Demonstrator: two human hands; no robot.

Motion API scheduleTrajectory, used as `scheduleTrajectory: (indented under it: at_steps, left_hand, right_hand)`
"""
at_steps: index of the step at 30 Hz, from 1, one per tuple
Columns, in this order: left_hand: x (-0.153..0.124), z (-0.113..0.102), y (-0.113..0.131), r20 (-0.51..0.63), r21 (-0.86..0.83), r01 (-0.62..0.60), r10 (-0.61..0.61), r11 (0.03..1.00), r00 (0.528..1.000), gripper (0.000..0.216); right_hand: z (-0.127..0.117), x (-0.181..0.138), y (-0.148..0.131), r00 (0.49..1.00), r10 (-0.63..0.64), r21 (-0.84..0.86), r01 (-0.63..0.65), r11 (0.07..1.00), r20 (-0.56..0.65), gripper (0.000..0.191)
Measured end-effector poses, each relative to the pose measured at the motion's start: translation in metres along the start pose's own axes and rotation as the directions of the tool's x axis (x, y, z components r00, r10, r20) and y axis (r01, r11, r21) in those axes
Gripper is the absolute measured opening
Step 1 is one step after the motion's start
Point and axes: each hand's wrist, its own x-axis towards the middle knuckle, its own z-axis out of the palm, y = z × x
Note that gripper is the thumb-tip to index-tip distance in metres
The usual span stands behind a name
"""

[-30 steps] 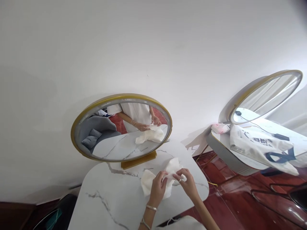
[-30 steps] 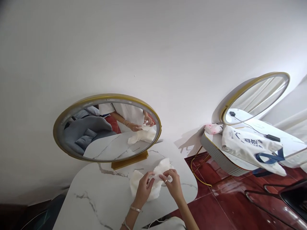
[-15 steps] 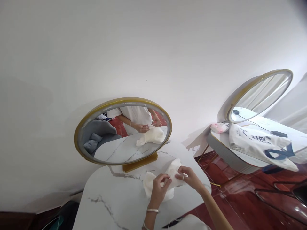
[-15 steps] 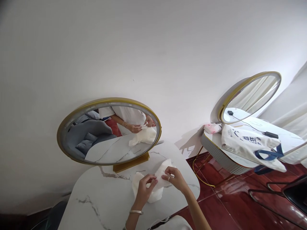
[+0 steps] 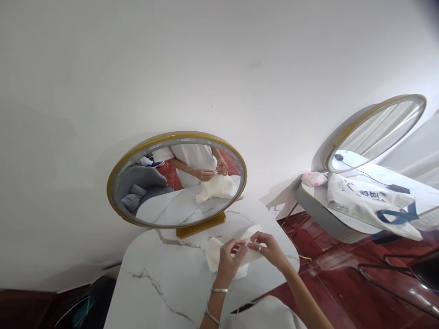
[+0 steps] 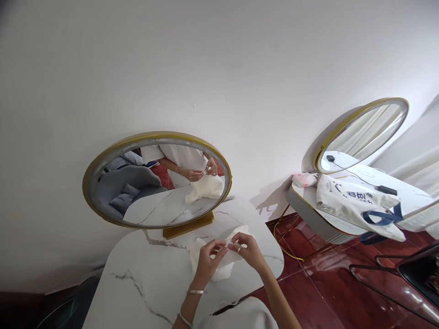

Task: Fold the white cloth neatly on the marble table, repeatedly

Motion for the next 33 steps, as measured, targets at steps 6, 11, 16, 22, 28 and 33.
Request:
scheduleTrajectory:
  at_steps: [6, 11, 16, 22, 28, 33]
  left_hand:
    - [-0.001, 0.002, -0.004, 0.012, 0.012, -0.004, 0.004, 1.000, 1.000, 0.034]
    - [-0.001, 0.000, -0.005, 0.080, 0.039, -0.041, 0.037, 0.998, 0.996, 0.031]
    - [-0.006, -0.007, -0.005, 0.205, 0.033, -0.035, 0.028, 0.999, 0.978, 0.038]
    - [-0.006, -0.038, -0.025, 0.328, 0.459, -0.158, -0.002, 0.874, 0.945, 0.033]
    - [-0.006, -0.095, -0.020, 0.165, 0.460, -0.088, 0.012, 0.884, 0.986, 0.036]
    - [-0.014, -0.117, 0.001, 0.048, 0.315, -0.065, 0.053, 0.947, 0.997, 0.029]
  right_hand:
    - [0.003, -0.002, 0.001, 0.999, -0.040, -0.034, 0.040, 0.999, 0.000, 0.036]
    - [0.001, -0.002, -0.001, 0.998, -0.055, -0.068, 0.056, 0.996, 0.021, 0.035]
    - [-0.011, -0.004, -0.021, 0.986, -0.080, -0.227, 0.113, 0.967, 0.148, 0.024]
    - [-0.042, -0.008, -0.064, 0.938, -0.248, -0.261, 0.310, 0.914, 0.243, 0.018]
    - [-0.069, -0.005, -0.084, 0.936, -0.348, -0.149, 0.337, 0.930, -0.052, 0.022]
    - [-0.078, -0.002, -0.094, 0.904, -0.321, -0.079, 0.312, 0.947, -0.283, 0.022]
